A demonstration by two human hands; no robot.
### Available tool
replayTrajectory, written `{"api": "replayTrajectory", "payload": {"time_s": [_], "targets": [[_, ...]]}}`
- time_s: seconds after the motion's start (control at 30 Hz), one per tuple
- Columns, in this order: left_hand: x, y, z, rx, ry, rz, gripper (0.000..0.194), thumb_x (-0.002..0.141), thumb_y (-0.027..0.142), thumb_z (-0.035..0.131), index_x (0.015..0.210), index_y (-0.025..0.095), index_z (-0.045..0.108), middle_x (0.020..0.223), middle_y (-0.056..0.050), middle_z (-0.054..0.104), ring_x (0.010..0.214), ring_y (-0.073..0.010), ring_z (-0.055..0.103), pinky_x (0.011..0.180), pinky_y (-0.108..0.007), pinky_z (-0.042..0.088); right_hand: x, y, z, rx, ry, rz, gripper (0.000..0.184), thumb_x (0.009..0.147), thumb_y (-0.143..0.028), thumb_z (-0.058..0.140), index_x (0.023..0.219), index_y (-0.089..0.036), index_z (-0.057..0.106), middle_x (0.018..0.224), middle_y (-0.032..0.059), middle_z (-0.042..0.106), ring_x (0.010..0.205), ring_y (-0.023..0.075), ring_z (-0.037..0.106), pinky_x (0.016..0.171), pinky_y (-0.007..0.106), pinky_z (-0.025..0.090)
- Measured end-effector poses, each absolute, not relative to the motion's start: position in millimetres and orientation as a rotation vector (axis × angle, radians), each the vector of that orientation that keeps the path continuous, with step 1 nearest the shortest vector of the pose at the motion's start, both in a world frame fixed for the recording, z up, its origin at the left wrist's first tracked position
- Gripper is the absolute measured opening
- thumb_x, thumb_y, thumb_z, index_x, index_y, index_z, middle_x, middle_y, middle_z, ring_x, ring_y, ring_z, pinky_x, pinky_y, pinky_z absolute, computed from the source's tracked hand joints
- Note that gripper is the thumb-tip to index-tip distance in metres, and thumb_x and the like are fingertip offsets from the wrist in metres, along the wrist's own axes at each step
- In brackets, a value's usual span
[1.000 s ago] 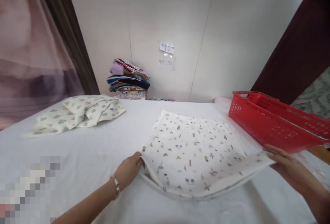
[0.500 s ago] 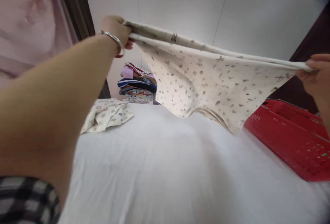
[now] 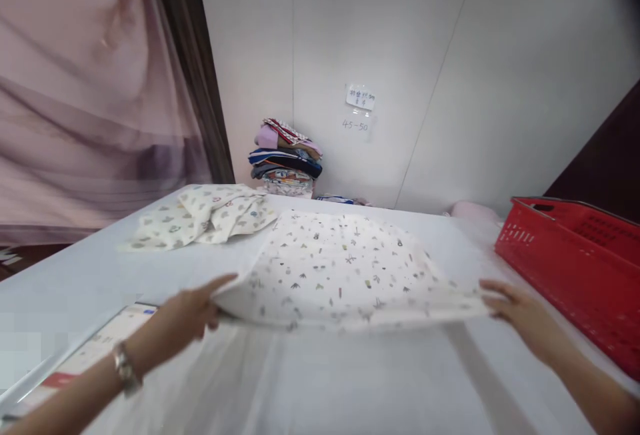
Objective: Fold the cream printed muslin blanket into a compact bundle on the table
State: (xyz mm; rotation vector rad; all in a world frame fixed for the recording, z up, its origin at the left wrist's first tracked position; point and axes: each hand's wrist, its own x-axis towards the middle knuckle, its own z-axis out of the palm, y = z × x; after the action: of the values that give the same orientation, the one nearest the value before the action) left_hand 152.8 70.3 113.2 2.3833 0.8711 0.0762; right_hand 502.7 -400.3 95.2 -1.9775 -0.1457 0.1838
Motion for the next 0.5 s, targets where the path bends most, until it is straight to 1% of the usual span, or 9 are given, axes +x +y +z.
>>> {"api": "replayTrajectory", "payload": {"time_s": [0.07,0.1,0.17,0.23,0.33,0.4,0.5], "targets": [[126,59,70,2.209,0.926,-0.075,0.066,0.069,0.023,0.036,0.134,0.018,0.036,0.055,0.003,0.061,0.045,-0.0144,0.054,0.046,-0.023,0.043,483,-419,56,-1.979,-0.060,0.370,0.056,0.049,-0.039,0.074,0.099,-0.016,0.062,0.107,0.0104,0.063,0.090,0.0262,0.060,0.064,0.027,0.053],[117,55,57,2.133,0.926,-0.084,0.068,0.068,0.024,0.036,0.136,0.018,0.034,0.057,0.002,0.062,0.046,-0.0148,0.055,0.046,-0.023,0.044,475,-428,42,-1.963,-0.022,0.417,0.059,0.050,-0.040,0.074,0.103,-0.017,0.060,0.108,0.0100,0.063,0.092,0.0264,0.060,0.065,0.028,0.053],[108,53,45,1.998,0.933,-0.054,0.071,0.068,0.026,0.036,0.138,0.018,0.029,0.060,0.001,0.063,0.047,-0.0153,0.055,0.046,-0.024,0.044,466,-441,25,-1.935,0.062,0.480,0.063,0.053,-0.043,0.074,0.109,-0.019,0.057,0.105,0.0090,0.064,0.092,0.0251,0.061,0.067,0.027,0.054],[109,58,47,1.910,0.914,-0.014,0.073,0.067,0.027,0.037,0.139,0.018,0.026,0.060,0.000,0.063,0.047,-0.0156,0.055,0.045,-0.025,0.044,464,-447,22,-1.913,0.107,0.573,0.063,0.056,-0.044,0.073,0.112,-0.022,0.054,0.099,0.0071,0.066,0.085,0.0228,0.063,0.066,0.027,0.054],[126,74,61,1.855,0.877,0.027,0.075,0.067,0.028,0.039,0.140,0.016,0.024,0.059,-0.001,0.064,0.046,-0.0158,0.056,0.044,-0.025,0.044,469,-443,38,-1.864,0.104,0.739,0.059,0.061,-0.040,0.074,0.114,-0.026,0.053,0.092,0.0032,0.067,0.070,0.0174,0.064,0.059,0.024,0.054],[144,86,74,1.853,0.858,0.068,0.072,0.069,0.029,0.041,0.139,0.015,0.027,0.054,0.000,0.062,0.046,-0.0161,0.057,0.044,-0.024,0.046,480,-433,52,-1.782,0.102,0.789,0.059,0.061,-0.034,0.075,0.115,-0.028,0.052,0.092,0.0014,0.067,0.065,0.0135,0.062,0.055,0.020,0.052],[188,103,100,1.883,0.851,0.146,0.064,0.072,0.028,0.047,0.134,0.015,0.037,0.047,0.002,0.059,0.047,-0.0166,0.059,0.047,-0.025,0.048,513,-403,75,-1.675,0.100,0.750,0.058,0.059,-0.022,0.076,0.112,-0.026,0.053,0.087,0.0012,0.068,0.062,0.0110,0.061,0.053,0.017,0.052]]}}
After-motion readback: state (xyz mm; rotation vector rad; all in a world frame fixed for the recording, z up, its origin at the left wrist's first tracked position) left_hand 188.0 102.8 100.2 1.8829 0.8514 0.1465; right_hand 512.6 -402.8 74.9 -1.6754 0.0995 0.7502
